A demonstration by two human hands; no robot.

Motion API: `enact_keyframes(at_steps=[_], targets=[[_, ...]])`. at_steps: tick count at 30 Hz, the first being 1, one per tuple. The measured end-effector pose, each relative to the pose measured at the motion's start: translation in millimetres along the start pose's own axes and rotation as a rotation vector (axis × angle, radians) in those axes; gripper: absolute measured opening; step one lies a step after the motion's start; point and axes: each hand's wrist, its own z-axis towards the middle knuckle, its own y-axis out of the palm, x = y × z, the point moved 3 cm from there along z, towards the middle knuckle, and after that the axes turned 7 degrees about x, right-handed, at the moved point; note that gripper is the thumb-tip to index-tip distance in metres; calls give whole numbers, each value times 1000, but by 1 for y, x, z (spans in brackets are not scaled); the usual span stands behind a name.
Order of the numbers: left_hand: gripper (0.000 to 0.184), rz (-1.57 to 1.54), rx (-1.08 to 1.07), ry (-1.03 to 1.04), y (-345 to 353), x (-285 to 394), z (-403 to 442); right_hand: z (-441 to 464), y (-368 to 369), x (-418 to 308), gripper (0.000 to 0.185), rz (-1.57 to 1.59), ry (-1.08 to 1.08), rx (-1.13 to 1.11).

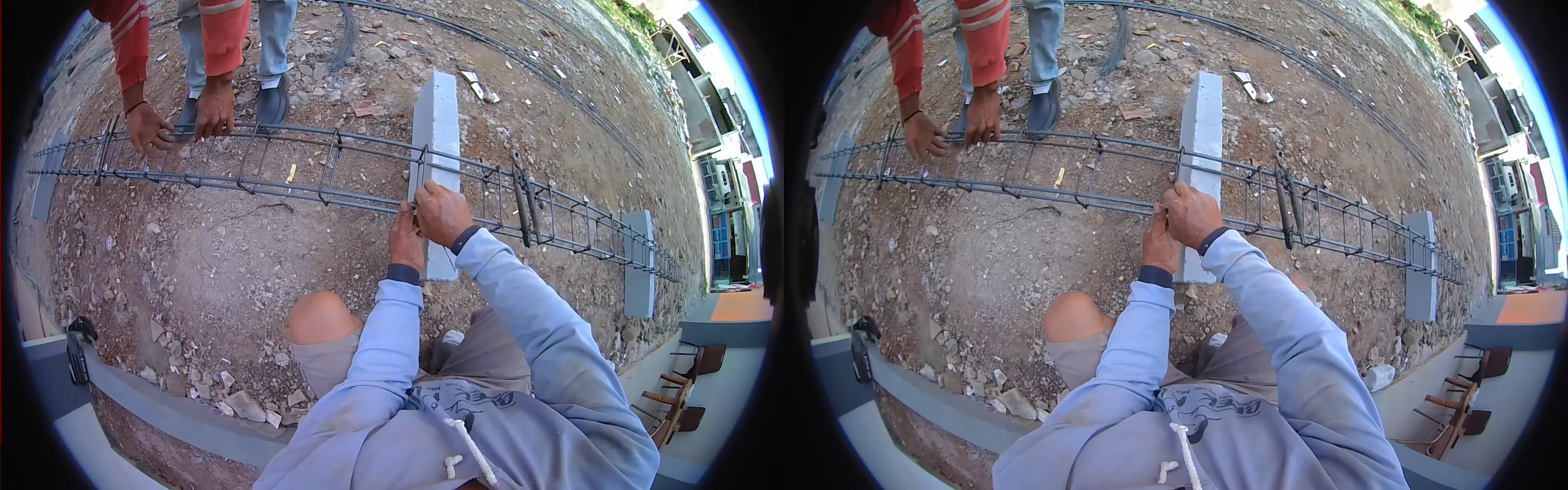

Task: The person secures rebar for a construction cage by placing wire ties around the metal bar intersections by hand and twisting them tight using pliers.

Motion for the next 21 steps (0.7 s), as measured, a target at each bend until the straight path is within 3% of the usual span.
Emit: enact_keyframes(at_steps=[4, 10, 13, 16, 17, 20, 21], targets=[[45, -31, -43, -30, -7, -1, 5, -16, 1, -1, 14, 28, -125, 105], [31, -109, -80, -20, -2, 2, 3, -27, 1, -1, 12, 40, -193, 153], [30, -100, -45, 7, 1, 3, 0, -34, -2, 2, 15, 108, -48, 138], [31, -59, -98, -35, -4, 2, 4, -55, -8, -3, 21, 225, 358, 214], [31, -81, -74, -28, -5, 1, 4, -62, -8, -6, 21, 263, 446, 59], [33, -95, -34, -27, 1, 1, 1, -79, 10, 3, 15, 270, 402, -70], [33, -74, -28, -28, 2, 2, 0, -73, 3, 3, 14, 224, 346, -10]])
